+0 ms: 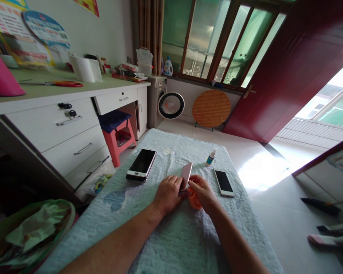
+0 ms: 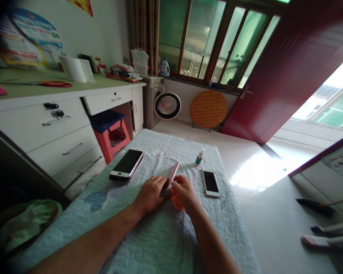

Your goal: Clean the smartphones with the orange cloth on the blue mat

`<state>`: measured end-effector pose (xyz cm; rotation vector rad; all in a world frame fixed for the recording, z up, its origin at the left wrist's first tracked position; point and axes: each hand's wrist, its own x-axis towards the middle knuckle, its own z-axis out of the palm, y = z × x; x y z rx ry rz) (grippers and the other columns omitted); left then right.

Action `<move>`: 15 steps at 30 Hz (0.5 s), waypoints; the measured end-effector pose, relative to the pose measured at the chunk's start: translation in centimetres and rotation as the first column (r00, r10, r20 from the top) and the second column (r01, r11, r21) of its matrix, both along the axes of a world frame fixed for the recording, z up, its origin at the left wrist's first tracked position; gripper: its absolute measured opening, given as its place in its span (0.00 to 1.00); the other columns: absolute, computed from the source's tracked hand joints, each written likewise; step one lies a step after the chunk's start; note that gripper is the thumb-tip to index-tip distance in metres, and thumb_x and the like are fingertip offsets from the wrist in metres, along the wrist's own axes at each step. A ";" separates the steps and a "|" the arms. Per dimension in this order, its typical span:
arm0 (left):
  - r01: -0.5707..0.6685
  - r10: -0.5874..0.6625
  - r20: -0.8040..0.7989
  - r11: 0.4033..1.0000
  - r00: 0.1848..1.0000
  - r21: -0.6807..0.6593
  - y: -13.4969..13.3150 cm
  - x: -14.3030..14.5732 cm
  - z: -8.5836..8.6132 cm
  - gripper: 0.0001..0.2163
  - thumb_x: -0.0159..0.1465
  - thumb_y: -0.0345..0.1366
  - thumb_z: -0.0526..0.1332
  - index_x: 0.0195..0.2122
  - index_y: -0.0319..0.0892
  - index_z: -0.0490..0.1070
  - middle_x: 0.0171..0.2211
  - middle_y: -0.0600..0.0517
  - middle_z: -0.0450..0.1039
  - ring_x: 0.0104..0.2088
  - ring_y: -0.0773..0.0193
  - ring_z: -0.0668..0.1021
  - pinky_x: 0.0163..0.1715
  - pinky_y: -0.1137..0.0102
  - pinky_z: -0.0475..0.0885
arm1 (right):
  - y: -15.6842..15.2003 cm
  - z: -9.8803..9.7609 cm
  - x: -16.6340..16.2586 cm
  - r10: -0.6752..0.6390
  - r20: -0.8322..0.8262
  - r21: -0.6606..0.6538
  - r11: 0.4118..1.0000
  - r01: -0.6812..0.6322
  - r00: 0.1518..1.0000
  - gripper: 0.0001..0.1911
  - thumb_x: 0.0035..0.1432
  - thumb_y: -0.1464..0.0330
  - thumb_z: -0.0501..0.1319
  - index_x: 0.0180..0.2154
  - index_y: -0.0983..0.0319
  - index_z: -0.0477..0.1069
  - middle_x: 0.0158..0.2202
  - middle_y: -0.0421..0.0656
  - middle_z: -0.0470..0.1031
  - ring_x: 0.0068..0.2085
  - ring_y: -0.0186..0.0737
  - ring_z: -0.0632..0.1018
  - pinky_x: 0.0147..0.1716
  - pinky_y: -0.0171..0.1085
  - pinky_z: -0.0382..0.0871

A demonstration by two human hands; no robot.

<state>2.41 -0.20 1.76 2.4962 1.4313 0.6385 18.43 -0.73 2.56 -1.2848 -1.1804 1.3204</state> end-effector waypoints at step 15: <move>0.023 -0.022 0.032 0.999 0.999 -0.046 -0.7 0.7 0.0 0.11 0.70 0.33 0.52 0.52 0.43 0.63 0.42 0.51 0.67 0.37 0.62 0.77 0.38 0.70 0.73 | -0.8 0.5 -0.8 0.026 -0.327 -0.092 0.994 -0.059 0.945 0.24 0.49 0.51 0.68 0.40 0.62 0.71 0.34 0.42 0.76 0.33 0.39 0.78 0.32 0.35 0.70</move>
